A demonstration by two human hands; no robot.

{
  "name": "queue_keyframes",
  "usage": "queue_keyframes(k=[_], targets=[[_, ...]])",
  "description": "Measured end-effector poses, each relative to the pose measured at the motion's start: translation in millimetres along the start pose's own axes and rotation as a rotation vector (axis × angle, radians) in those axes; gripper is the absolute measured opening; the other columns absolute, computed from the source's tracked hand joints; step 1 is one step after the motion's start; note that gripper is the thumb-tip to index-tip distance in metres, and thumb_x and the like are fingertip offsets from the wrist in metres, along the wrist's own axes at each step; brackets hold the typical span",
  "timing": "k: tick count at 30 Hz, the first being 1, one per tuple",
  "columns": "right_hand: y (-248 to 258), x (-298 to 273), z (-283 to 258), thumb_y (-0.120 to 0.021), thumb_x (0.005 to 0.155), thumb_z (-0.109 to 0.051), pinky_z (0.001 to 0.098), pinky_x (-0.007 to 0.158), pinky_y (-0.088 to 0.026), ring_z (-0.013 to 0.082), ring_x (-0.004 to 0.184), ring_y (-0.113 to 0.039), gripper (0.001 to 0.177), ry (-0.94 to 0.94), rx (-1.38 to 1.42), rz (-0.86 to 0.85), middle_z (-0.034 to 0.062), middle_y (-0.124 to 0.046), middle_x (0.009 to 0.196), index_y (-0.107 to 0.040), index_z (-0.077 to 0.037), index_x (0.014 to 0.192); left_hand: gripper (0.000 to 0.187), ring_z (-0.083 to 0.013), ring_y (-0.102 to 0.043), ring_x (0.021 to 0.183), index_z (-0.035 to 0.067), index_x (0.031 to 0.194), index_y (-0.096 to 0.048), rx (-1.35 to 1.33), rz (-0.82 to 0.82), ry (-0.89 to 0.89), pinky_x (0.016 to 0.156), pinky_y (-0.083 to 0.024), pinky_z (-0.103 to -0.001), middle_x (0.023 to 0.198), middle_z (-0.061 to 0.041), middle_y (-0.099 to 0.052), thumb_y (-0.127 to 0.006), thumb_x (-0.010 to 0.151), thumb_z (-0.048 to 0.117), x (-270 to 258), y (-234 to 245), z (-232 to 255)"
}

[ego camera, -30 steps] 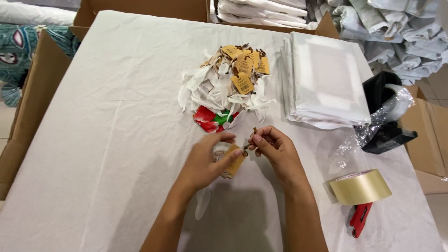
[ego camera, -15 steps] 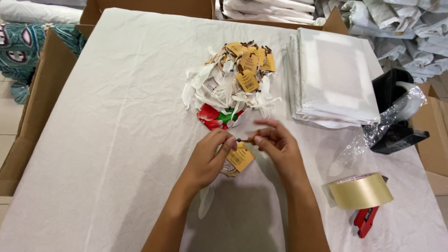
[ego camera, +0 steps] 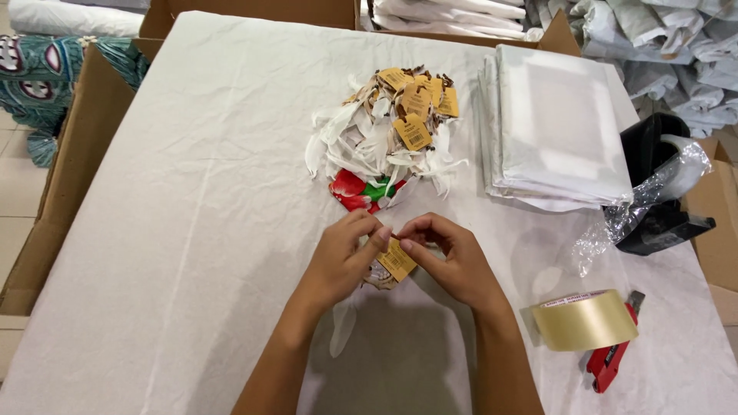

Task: Attaching cardboard tags to small dreamcatchers by threading strings

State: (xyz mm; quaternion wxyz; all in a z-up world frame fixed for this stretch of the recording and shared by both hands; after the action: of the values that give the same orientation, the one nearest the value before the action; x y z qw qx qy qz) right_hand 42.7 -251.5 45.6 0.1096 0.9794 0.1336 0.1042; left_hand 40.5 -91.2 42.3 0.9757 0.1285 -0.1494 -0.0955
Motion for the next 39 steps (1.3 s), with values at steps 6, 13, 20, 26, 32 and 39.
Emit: queue_keyframes(k=[6, 13, 20, 26, 32, 39], targets=[[9.0, -0.8, 15.9, -0.078, 0.084, -0.004, 0.0349, 0.083, -0.055, 0.0155, 0.083, -0.062, 0.016, -0.035, 0.001, 0.009, 0.0054, -0.064, 0.08, -0.072, -0.001, 0.098, 0.034, -0.0367, -0.07, 0.086, 0.011, 0.074, -0.07, 0.051, 0.135, 0.017, 0.083, -0.053, -0.042, 0.081, -0.015, -0.069, -0.062, 0.1, 0.031, 1.0, 32.3, -2.1], [10.3, 0.7, 21.7, -0.077, 0.084, -0.008, 0.0383, 0.081, -0.054, 0.018, 0.079, -0.061, 0.015, -0.075, -0.077, -0.005, 0.0062, -0.063, 0.077, -0.071, -0.003, 0.096, 0.017, -0.0294, -0.071, 0.09, 0.01, 0.084, -0.076, 0.083, 0.177, 0.057, 0.085, -0.052, -0.038, 0.088, -0.011, -0.073, -0.075, 0.09, 0.026, 1.3, 40.2, 1.2], [5.4, -1.0, 28.1, -0.074, 0.078, -0.006, 0.0385, 0.075, -0.053, 0.0189, 0.072, -0.06, 0.013, -0.116, -0.098, -0.057, 0.0055, -0.06, 0.069, -0.069, -0.004, 0.09, 0.016, -0.0195, -0.072, 0.093, 0.016, 0.088, -0.081, 0.017, 0.247, 0.14, 0.087, -0.051, -0.032, 0.09, -0.004, -0.076, -0.084, 0.082, 0.03, -2.0, 43.7, -6.2], [8.6, -3.2, 31.0, -0.069, 0.074, -0.006, 0.0382, 0.071, -0.052, 0.0192, 0.068, -0.057, 0.007, -0.116, -0.14, -0.124, 0.0051, -0.056, 0.064, -0.067, -0.005, 0.081, 0.014, -0.0219, -0.073, 0.09, 0.015, 0.087, -0.081, 0.005, 0.271, 0.116, 0.085, -0.052, -0.033, 0.088, -0.007, -0.076, -0.083, 0.083, 0.029, -1.5, 39.0, -7.7], [17.2, -2.9, 15.9, -0.065, 0.071, -0.009, 0.0442, 0.09, -0.048, 0.0266, 0.088, -0.06, 0.018, -0.024, -0.258, -0.1, 0.0099, -0.057, 0.082, -0.062, -0.007, 0.089, 0.012, -0.0302, -0.075, 0.091, 0.013, 0.087, -0.081, 0.03, 0.228, 0.026, 0.085, -0.054, -0.039, 0.086, -0.009, -0.076, -0.083, 0.082, 0.024, 2.3, 21.3, -0.5], [-16.4, -2.2, 53.6, -0.06, 0.097, -0.008, 0.0352, 0.076, -0.052, 0.0175, 0.081, -0.057, 0.013, -0.12, 0.063, -0.149, 0.0079, -0.062, 0.088, -0.058, -0.003, 0.109, 0.013, -0.0299, -0.074, 0.086, 0.011, 0.09, -0.079, -0.034, 0.123, -0.024, 0.08, -0.055, -0.039, 0.088, -0.012, -0.074, -0.082, 0.083, 0.022, 2.1, -1.2, 3.3]])
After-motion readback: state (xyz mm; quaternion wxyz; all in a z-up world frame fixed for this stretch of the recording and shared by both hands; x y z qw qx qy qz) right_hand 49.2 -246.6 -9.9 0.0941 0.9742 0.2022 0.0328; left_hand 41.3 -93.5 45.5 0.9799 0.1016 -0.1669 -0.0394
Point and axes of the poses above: each hand's wrist, its own x-axis towards the middle knuckle, its own y-axis out of the back of the hand, z = x × y, the point moved 8 cm from there along x, towards the middle knuckle
